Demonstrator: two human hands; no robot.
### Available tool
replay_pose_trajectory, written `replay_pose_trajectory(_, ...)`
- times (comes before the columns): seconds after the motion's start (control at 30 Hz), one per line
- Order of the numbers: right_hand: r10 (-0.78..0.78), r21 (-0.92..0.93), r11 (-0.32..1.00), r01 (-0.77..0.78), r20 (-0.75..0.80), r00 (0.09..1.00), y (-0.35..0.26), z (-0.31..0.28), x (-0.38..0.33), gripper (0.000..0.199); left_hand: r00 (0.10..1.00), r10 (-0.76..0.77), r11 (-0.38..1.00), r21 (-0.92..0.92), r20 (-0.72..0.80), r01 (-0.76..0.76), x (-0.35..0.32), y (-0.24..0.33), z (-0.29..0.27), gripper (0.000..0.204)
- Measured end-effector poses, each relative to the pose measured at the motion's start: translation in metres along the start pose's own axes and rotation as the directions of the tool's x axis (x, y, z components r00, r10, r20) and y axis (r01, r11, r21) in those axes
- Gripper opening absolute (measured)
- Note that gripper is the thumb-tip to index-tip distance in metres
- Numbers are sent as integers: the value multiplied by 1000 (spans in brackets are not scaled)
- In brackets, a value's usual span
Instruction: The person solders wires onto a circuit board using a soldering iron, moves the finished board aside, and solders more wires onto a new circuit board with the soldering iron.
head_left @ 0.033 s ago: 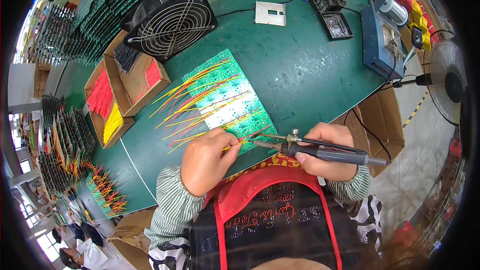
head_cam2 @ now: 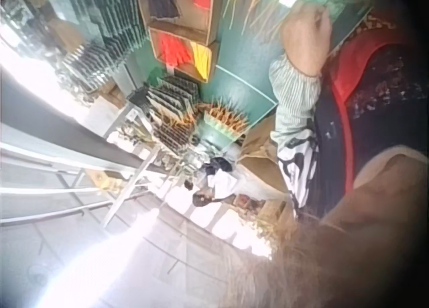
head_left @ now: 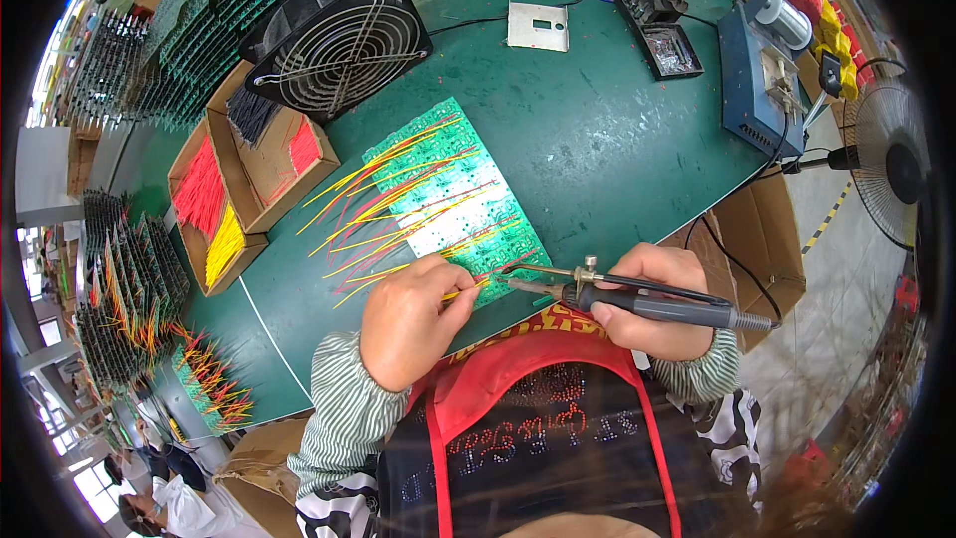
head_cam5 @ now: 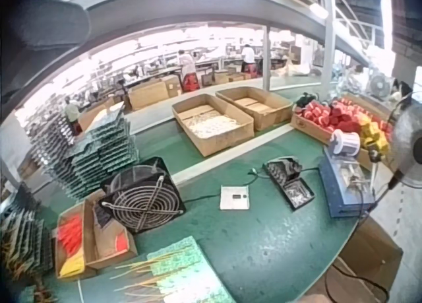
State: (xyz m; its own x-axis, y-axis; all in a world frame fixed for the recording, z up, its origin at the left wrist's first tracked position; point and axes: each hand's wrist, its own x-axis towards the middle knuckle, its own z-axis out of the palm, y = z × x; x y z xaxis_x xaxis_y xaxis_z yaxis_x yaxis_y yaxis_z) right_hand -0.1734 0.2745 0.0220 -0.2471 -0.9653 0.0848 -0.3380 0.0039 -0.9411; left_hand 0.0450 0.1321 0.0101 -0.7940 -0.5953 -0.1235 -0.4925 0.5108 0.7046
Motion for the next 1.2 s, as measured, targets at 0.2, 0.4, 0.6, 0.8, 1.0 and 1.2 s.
replay_pose_trajectory(0.2, -28, -14, 1000, 28, -36, 999, 2, -11, -5, 17, 963, 193, 950, 281, -186, -136, 1, 15, -7, 6)
replay_pose_trajectory(0.4, 33, -37, 999, -34, -39, 999, 0, -14, -7, 16, 985, 163, 974, 167, -60, -151, 13, 12, 13, 8)
replay_pose_trajectory(0.6, 41, -11, 999, -42, -33, 999, 4, -13, -5, 16, 991, 128, 984, 128, -33, -123, 16, 11, 15, 8)
replay_pose_trajectory(0.8, 15, -33, 999, -14, 1, 1000, 5, -13, -3, 17, 991, 125, 984, 132, -45, -118, 15, 10, 16, 8)
replay_pose_trajectory(1.0, 48, -15, 999, -49, -56, 997, 1, -19, -7, 17, 994, 101, 986, 138, -29, -96, 16, 12, 16, 8)
replay_pose_trajectory(1.2, 45, -41, 998, -48, -74, 996, 4, -27, -13, 19, 977, 154, 967, 228, -150, -117, 14, 19, 8, 7)
